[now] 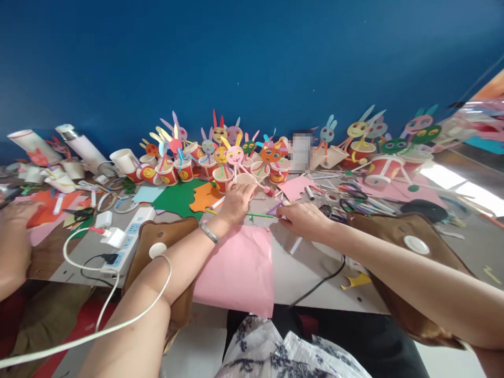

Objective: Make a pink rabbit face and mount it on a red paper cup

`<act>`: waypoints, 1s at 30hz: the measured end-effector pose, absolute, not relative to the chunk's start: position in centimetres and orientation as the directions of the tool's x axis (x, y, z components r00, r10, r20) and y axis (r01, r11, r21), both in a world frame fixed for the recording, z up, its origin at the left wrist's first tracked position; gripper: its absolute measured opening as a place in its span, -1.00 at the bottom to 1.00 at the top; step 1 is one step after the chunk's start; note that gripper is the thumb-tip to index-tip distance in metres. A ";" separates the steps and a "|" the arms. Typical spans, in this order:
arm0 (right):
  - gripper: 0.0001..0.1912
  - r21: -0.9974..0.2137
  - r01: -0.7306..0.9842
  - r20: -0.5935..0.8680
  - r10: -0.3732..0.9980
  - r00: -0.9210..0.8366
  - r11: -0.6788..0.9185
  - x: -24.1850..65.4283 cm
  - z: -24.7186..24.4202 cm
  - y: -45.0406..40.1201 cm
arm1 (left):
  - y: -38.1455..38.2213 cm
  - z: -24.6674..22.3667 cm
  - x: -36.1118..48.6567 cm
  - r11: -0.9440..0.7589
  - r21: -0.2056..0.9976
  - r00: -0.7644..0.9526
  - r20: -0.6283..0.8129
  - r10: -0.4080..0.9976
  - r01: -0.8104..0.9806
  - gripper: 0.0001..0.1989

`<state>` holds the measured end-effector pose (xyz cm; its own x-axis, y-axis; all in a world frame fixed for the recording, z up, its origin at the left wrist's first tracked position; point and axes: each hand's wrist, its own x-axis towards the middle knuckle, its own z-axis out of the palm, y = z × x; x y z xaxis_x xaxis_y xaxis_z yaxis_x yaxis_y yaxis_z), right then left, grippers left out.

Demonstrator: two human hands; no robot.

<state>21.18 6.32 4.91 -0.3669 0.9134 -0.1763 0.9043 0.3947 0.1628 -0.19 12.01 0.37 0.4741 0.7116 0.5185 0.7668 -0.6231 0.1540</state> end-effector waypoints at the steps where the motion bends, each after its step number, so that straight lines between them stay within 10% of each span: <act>1: -0.72 0.157 0.905 -0.173 0.913 -0.369 0.396 21.3 5.0 6.1 | 12.0 0.4 -0.2 -0.625 0.156 0.476 0.517 0.712 0.765 -0.55; 30: -0.69 0.017 0.902 -0.137 0.895 -0.425 0.431 21.6 3.8 4.0 | 11.7 0.5 -0.3 -0.659 0.182 0.476 0.556 0.681 0.730 -0.52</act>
<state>21.56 4.00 3.79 -0.4250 0.8948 -0.1368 0.9021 0.4312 0.0173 -0.26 11.72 0.55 0.4761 0.6813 0.5561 0.7298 -0.6589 0.1823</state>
